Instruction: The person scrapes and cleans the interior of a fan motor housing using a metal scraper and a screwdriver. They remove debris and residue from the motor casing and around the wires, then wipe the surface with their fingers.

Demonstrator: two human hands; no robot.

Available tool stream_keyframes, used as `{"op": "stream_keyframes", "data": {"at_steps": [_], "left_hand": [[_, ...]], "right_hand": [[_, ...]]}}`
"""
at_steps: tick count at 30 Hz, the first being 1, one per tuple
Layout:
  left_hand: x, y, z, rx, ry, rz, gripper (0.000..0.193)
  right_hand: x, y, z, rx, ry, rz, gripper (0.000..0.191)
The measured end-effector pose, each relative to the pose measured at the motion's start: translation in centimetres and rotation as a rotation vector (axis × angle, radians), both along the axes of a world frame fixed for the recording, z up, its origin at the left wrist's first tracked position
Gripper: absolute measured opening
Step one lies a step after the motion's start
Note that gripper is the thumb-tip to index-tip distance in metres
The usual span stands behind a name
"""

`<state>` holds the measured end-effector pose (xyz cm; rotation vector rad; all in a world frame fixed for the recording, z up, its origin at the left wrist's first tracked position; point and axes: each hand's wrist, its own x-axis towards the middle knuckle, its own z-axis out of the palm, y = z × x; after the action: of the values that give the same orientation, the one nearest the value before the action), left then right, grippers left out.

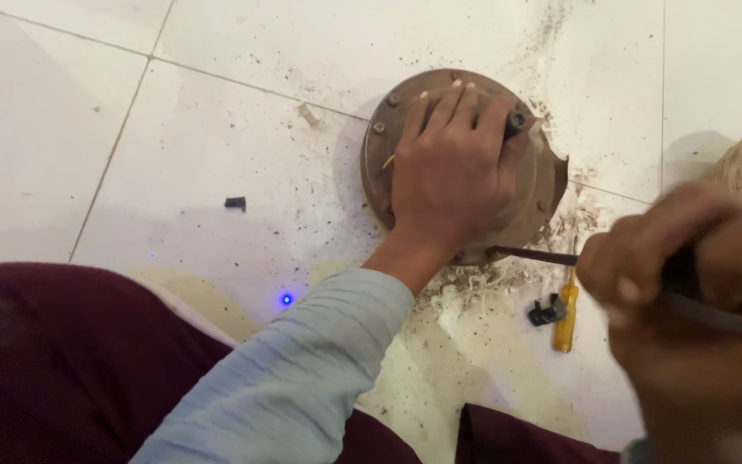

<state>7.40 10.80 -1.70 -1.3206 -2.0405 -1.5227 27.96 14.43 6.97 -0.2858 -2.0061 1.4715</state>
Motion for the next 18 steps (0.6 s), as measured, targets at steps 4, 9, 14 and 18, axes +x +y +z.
{"op": "stream_keyframes", "data": {"at_steps": [4,9,14,18], "left_hand": [[0.0,0.2,0.1,-0.004,0.011,0.016,0.028],[-0.1,0.2,0.1,-0.023,0.008,0.011,0.027],[-0.1,0.2,0.0,-0.018,0.013,0.021,0.028],[-0.1,0.4,-0.2,-0.028,0.018,0.006,0.031]], "right_hand": [[-0.9,4.6,1.3,-0.070,-0.097,0.345,0.042],[-2.6,8.1,1.7,-0.251,-0.063,0.465,0.046],[-0.9,7.9,1.3,-0.235,-0.073,0.323,0.042],[0.1,7.1,0.8,-0.207,-0.005,0.220,0.032]]}}
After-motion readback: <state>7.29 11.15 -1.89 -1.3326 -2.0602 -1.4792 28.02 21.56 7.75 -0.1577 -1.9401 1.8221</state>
